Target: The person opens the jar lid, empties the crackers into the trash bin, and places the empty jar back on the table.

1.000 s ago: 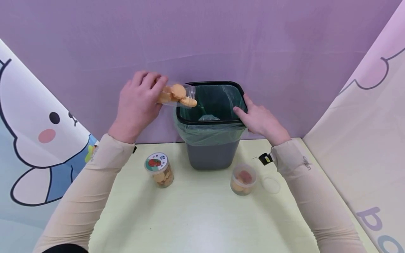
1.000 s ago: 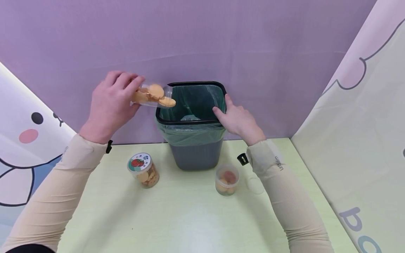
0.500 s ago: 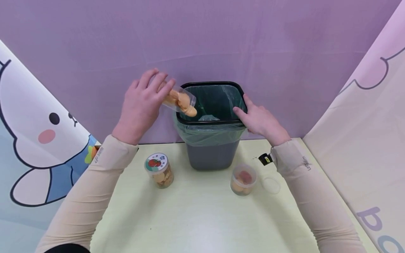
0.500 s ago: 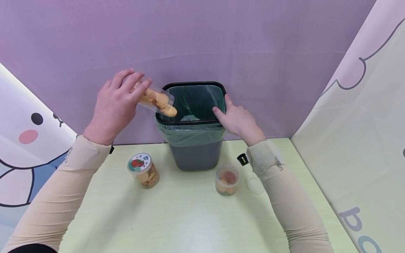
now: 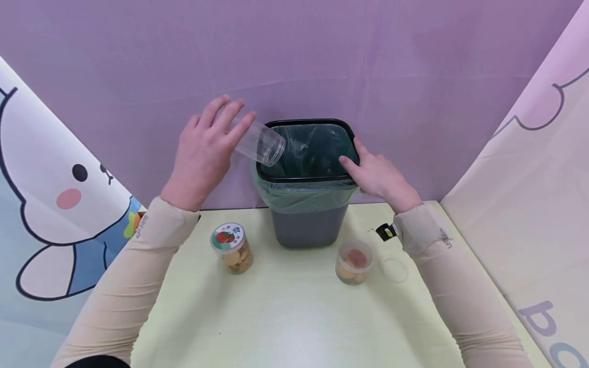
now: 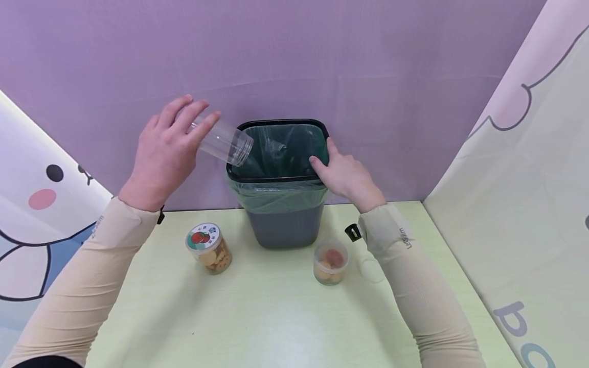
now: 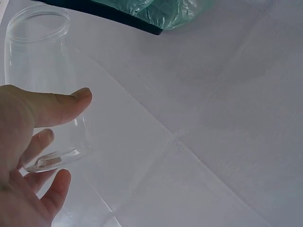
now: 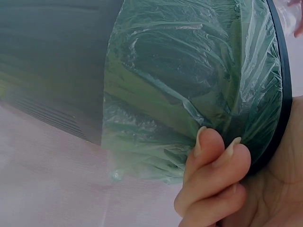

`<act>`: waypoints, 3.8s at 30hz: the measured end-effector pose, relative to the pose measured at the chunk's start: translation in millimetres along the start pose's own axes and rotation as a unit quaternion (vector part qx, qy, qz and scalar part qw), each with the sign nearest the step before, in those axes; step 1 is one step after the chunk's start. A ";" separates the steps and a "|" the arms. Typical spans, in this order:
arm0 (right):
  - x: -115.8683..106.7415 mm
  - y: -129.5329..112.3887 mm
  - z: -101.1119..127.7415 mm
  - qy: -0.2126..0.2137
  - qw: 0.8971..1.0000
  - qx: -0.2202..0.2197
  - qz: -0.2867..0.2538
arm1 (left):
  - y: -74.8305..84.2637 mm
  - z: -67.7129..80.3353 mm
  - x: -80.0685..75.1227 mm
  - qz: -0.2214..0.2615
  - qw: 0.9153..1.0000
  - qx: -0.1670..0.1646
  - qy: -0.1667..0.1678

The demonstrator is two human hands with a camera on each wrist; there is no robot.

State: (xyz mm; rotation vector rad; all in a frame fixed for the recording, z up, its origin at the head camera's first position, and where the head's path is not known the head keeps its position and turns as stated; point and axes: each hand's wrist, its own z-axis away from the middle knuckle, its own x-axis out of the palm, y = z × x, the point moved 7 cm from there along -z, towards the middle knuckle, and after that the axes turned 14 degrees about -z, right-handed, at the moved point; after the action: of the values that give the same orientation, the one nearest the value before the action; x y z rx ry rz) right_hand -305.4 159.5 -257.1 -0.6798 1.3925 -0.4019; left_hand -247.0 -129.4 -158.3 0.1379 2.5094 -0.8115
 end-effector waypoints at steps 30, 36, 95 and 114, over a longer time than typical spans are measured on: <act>-0.2 1.6 -0.4 -0.001 1.000 0.001 -0.009 | -23.0 26.0 13.1 0.075 0.995 -0.071 -0.004; -0.2 2.4 -0.3 -0.001 1.000 0.003 -0.010 | -25.7 35.7 18.3 0.088 0.992 -0.084 -0.017; 2.3 3.1 -1.9 0.001 1.000 -0.005 -0.002 | 0.3 128.3 80.5 0.372 0.848 -0.264 -0.268; 1.8 1.5 -0.8 0.001 1.000 -0.005 -0.008 | -14.0 182.9 98.9 0.410 0.797 -0.333 -0.294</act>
State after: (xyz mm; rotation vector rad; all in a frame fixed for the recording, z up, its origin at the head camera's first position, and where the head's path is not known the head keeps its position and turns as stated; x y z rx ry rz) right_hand -306.0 159.3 -259.5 -0.6986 1.3931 -0.4095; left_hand -258.6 -251.1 -327.1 0.5726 1.7095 0.3594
